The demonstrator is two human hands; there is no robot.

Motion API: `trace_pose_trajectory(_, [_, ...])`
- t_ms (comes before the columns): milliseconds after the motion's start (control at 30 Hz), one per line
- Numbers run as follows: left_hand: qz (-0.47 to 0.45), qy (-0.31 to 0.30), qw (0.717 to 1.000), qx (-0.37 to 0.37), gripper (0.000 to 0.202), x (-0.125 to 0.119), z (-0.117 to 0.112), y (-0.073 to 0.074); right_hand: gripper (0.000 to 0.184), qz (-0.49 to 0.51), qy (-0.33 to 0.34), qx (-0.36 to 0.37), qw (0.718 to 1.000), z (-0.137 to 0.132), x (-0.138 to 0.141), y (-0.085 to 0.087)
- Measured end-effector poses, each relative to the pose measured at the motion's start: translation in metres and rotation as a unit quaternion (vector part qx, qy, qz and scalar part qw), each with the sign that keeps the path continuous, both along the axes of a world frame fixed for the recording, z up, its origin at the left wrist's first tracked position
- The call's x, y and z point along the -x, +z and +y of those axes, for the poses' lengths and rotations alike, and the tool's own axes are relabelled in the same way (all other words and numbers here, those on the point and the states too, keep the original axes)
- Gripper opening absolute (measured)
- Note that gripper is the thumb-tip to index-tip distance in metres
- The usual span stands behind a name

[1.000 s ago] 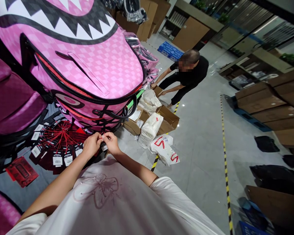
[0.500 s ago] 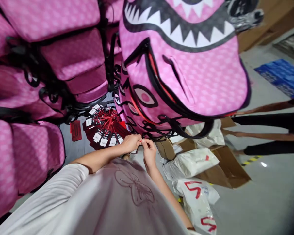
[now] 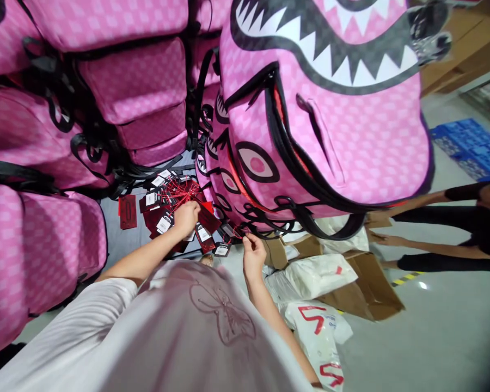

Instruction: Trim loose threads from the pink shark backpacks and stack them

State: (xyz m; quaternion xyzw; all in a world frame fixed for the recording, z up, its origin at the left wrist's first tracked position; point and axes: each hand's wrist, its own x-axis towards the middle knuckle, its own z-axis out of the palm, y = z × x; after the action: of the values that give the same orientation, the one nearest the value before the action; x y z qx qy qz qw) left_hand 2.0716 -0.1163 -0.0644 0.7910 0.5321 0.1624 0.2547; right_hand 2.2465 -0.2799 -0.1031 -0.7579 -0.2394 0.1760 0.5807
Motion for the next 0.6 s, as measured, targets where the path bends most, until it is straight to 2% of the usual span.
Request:
trace_pose_trajectory(100, [0.062, 0.037, 0.997, -0.017, 0.023, 0.016, 0.030, -0.012, 0.040, -0.158, -0.006, 0.019, 0.987, -0.004, 0.013, 0.005])
trace_pose_trajectory(167, [0.044, 0.042, 0.996, -0.067, 0.031, 0.018, 0.046, -0.016, 0.031, -0.217, 0.066, 0.028, 0.974, 0.003, 0.027, 0.007])
trace_pose_trajectory(267, [0.006, 0.053, 0.995, -0.088, 0.049, 0.013, 0.072, -0.016, 0.026, -0.185, 0.229, 0.050, 0.954, 0.030, 0.048, 0.004])
trace_pose_trajectory(333, [0.020, 0.010, 0.999, -0.045, 0.061, 0.010, 0.091, -0.015, 0.031, -0.156, 0.303, 0.079, 0.937, 0.058, 0.061, -0.001])
trace_pose_trajectory(433, [0.055, -0.113, 0.992, 0.028, 0.075, 0.009, 0.112, -0.017, 0.041, -0.143, 0.342, 0.124, 0.920, 0.102, 0.076, -0.009])
trace_pose_trajectory(467, [0.058, -0.132, 0.989, 0.036, 0.075, 0.010, 0.116, -0.018, 0.043, -0.142, 0.345, 0.135, 0.918, 0.116, 0.080, -0.011])
trace_pose_trajectory(600, [0.031, -0.090, 0.995, 0.011, 0.054, 0.019, 0.122, -0.024, 0.045, -0.146, 0.339, 0.171, 0.913, 0.157, 0.091, -0.015])
